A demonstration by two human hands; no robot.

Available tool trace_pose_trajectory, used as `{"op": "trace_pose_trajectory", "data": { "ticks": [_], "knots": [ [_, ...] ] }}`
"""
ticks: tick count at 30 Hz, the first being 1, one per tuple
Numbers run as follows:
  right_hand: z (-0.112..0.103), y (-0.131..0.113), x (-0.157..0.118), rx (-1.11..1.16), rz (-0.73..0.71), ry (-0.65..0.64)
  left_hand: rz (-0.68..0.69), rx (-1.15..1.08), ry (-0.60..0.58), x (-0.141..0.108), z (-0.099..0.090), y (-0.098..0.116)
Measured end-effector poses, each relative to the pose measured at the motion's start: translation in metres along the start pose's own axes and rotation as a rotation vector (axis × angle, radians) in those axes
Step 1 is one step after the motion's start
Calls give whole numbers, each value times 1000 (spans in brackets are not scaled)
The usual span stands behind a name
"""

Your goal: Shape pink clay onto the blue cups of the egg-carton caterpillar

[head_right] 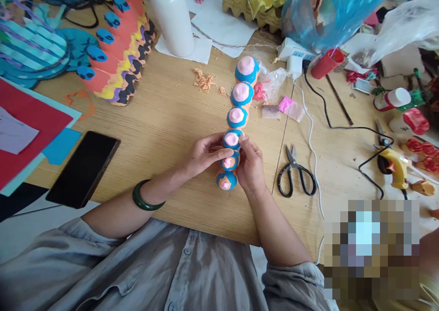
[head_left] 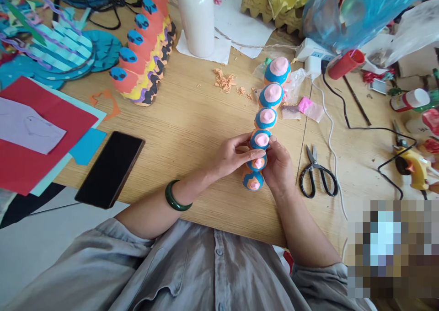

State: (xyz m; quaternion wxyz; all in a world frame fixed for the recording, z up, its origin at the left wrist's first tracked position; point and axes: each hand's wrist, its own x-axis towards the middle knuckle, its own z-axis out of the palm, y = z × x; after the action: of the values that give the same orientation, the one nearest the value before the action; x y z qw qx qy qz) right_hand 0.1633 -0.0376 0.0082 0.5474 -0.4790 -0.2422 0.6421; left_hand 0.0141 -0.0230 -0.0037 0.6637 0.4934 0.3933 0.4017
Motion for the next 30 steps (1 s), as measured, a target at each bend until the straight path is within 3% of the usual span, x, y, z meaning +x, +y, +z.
{"op": "trace_pose_trajectory", "data": {
  "ticks": [12,18,24,30],
  "knots": [
    [2,-3,-1,24,83,-19,77,44,145,-2,0,-2],
    [4,-6,-3,18,96,-72,135,59,190,-3,1,8],
    [4,-5,-2,19,95,-79,113,35,117,-5,0,13],
    [5,-4,-3,14,90,-88,105,-52,179,-2,1,5]
  ]
}}
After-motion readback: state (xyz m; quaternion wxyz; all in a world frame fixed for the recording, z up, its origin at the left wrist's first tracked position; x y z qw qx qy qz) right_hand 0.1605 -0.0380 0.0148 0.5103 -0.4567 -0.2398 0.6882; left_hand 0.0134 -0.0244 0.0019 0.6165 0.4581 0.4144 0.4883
